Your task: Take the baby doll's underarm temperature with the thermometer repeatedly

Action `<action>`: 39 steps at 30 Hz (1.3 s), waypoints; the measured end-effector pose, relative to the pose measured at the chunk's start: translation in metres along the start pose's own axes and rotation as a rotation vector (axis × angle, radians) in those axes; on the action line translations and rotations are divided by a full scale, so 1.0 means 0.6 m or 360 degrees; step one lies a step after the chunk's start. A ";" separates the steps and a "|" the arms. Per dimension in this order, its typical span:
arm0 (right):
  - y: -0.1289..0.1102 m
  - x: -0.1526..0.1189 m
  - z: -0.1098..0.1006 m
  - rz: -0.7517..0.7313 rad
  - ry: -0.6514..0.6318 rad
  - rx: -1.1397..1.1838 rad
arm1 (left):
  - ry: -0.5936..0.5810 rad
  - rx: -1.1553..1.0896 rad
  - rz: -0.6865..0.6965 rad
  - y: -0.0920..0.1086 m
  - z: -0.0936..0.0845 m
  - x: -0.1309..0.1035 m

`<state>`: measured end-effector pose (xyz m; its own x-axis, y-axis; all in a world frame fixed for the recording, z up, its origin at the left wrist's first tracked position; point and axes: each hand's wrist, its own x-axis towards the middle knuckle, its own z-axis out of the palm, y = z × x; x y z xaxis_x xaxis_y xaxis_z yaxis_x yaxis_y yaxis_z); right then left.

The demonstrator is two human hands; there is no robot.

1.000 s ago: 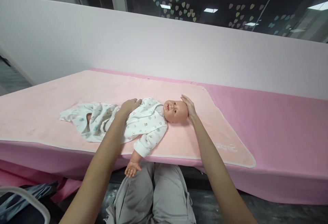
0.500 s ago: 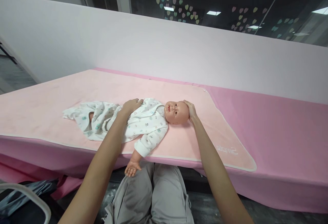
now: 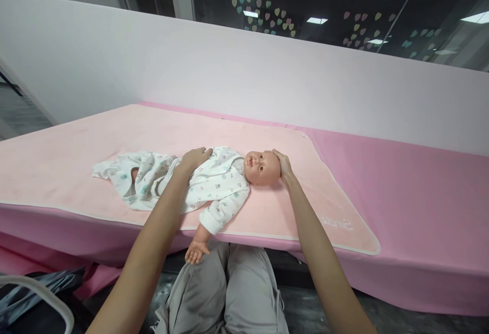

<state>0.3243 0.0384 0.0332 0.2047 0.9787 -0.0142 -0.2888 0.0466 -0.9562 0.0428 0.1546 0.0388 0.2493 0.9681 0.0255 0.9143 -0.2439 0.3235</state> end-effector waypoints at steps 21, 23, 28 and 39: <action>0.007 0.002 -0.005 0.0061 -0.0014 0.0160 | 0.0008 0.0052 0.0001 -0.005 0.005 0.008; 0.008 0.005 -0.006 0.0029 0.0028 0.0151 | 0.0012 0.0041 -0.0007 -0.004 0.005 0.008; 0.013 0.022 -0.012 -0.0369 0.0370 0.0000 | 0.0005 0.0039 -0.0019 -0.003 0.003 0.005; 0.007 0.003 -0.006 0.0062 -0.0016 0.0079 | 0.0008 0.0038 -0.0018 0.000 0.002 0.002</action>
<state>0.3272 0.0397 0.0282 0.1830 0.9819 -0.0480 -0.3425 0.0179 -0.9393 0.0438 0.1559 0.0378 0.2374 0.9711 0.0265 0.9243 -0.2342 0.3014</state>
